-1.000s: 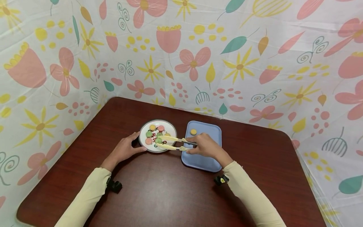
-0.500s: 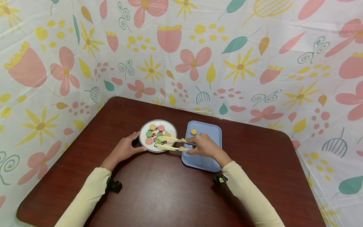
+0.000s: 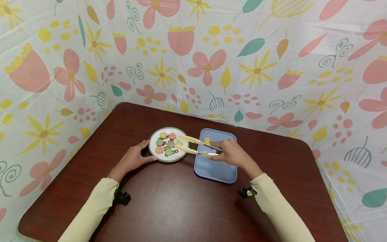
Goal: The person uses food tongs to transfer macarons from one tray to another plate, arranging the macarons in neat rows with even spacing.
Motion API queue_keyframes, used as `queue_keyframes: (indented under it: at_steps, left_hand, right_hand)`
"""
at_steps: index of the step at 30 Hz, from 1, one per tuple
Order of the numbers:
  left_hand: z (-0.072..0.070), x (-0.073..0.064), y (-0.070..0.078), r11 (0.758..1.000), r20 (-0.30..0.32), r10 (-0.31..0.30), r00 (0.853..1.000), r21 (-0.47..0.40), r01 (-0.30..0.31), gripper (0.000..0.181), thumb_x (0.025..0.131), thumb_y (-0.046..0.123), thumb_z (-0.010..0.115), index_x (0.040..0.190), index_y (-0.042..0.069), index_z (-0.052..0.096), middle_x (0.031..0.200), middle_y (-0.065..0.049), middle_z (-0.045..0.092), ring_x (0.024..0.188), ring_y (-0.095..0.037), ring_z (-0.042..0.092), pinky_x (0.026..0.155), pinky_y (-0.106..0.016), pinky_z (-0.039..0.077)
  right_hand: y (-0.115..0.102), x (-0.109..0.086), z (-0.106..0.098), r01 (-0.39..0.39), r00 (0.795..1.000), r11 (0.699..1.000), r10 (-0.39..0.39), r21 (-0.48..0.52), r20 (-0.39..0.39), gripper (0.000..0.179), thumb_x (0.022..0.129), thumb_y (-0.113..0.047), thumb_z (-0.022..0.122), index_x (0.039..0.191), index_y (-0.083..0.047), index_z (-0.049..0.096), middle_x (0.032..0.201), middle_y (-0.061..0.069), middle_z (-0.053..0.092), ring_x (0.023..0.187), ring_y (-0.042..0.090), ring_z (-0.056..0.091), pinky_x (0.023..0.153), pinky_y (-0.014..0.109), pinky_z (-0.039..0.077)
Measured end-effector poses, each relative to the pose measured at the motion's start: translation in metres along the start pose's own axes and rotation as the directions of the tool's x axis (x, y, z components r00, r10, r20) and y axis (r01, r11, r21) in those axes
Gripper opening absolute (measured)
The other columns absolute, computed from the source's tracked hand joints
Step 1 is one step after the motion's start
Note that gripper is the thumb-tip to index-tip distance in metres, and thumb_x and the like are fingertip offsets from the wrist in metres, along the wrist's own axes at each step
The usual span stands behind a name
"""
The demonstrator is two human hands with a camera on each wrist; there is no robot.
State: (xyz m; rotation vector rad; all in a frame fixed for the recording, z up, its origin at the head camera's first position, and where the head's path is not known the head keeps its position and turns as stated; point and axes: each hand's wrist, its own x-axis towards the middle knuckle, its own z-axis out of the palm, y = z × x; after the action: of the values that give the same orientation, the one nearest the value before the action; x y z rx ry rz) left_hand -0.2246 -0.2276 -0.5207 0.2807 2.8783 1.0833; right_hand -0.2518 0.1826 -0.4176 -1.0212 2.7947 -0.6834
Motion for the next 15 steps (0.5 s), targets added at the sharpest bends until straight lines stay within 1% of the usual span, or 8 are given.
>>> queue_keyframes:
  at_steps: [2, 3, 5, 9, 13, 15]
  left_hand:
    - [0.000, 0.000, 0.001, 1.000, 0.002, -0.001, 1.000, -0.004, 0.001, 0.103, 0.083, 0.060, 0.078, 0.159, 0.006, 0.035, 0.161, -0.022, 0.037, 0.150, -0.039, 0.032, 0.116, -0.057, 0.036]
    - [0.000, 0.000, 0.001, 1.000, 0.002, 0.000, 1.000, -0.004, 0.000, 0.103, 0.083, 0.060, 0.078, 0.159, 0.006, 0.035, 0.161, -0.022, 0.036, 0.150, -0.039, 0.032, 0.116, -0.058, 0.036]
    - [0.000, -0.001, 0.002, 1.000, 0.002, 0.001, 1.000, -0.006, -0.001, 0.103, 0.083, 0.059, 0.079, 0.159, 0.006, 0.035, 0.161, -0.023, 0.036, 0.150, -0.040, 0.032, 0.115, -0.058, 0.036]
    - [0.000, -0.001, 0.002, 1.000, 0.004, 0.002, 1.000, -0.008, -0.002, 0.102, 0.084, 0.057, 0.079, 0.160, 0.006, 0.034, 0.161, -0.023, 0.035, 0.150, -0.040, 0.031, 0.115, -0.058, 0.036]
    - [0.000, -0.001, 0.001, 1.000, 0.007, 0.001, 1.000, -0.010, -0.001, 0.102, 0.084, 0.057, 0.079, 0.160, 0.006, 0.034, 0.161, -0.023, 0.036, 0.151, -0.040, 0.031, 0.115, -0.058, 0.036]
    - [0.000, -0.001, 0.001, 1.000, 0.008, 0.002, 1.000, -0.010, -0.002, 0.102, 0.084, 0.057, 0.079, 0.160, 0.006, 0.034, 0.161, -0.023, 0.036, 0.150, -0.040, 0.031, 0.116, -0.058, 0.036]
  right_hand:
    - [0.004, -0.005, -0.008, -0.028, 1.000, 0.999, 0.028, -0.015, -0.013, 0.058, 0.084, -0.031, 0.087, 0.133, -0.006, 0.069, 0.069, -0.004, 0.067, 0.049, 0.004, 0.037, 0.049, 0.023, 0.036]
    - [0.006, -0.007, -0.012, -0.044, 0.999, 0.999, 0.043, -0.025, -0.015, 0.059, 0.084, -0.033, 0.087, 0.134, -0.007, 0.069, 0.064, -0.008, 0.061, 0.049, 0.005, 0.037, 0.048, 0.023, 0.035]
    - [0.010, -0.012, -0.020, -0.066, 0.998, 0.997, 0.065, -0.050, -0.021, 0.060, 0.083, -0.035, 0.087, 0.134, -0.006, 0.069, 0.062, -0.010, 0.057, 0.051, 0.006, 0.040, 0.048, 0.023, 0.035]
    - [0.018, -0.020, -0.030, -0.114, 0.993, 0.991, 0.112, -0.073, -0.030, 0.062, 0.083, -0.035, 0.087, 0.135, -0.006, 0.068, 0.058, -0.007, 0.049, 0.054, 0.010, 0.041, 0.049, 0.024, 0.035]
    - [0.031, -0.029, -0.035, -0.147, 0.988, 0.986, 0.143, -0.077, -0.057, 0.063, 0.083, -0.036, 0.087, 0.135, -0.006, 0.068, 0.056, -0.004, 0.042, 0.055, 0.012, 0.038, 0.049, 0.025, 0.033]
    - [0.037, -0.032, -0.036, -0.162, 0.985, 0.984, 0.157, -0.078, -0.066, 0.063, 0.083, -0.036, 0.087, 0.135, -0.006, 0.067, 0.057, -0.004, 0.041, 0.055, 0.013, 0.039, 0.049, 0.025, 0.032]
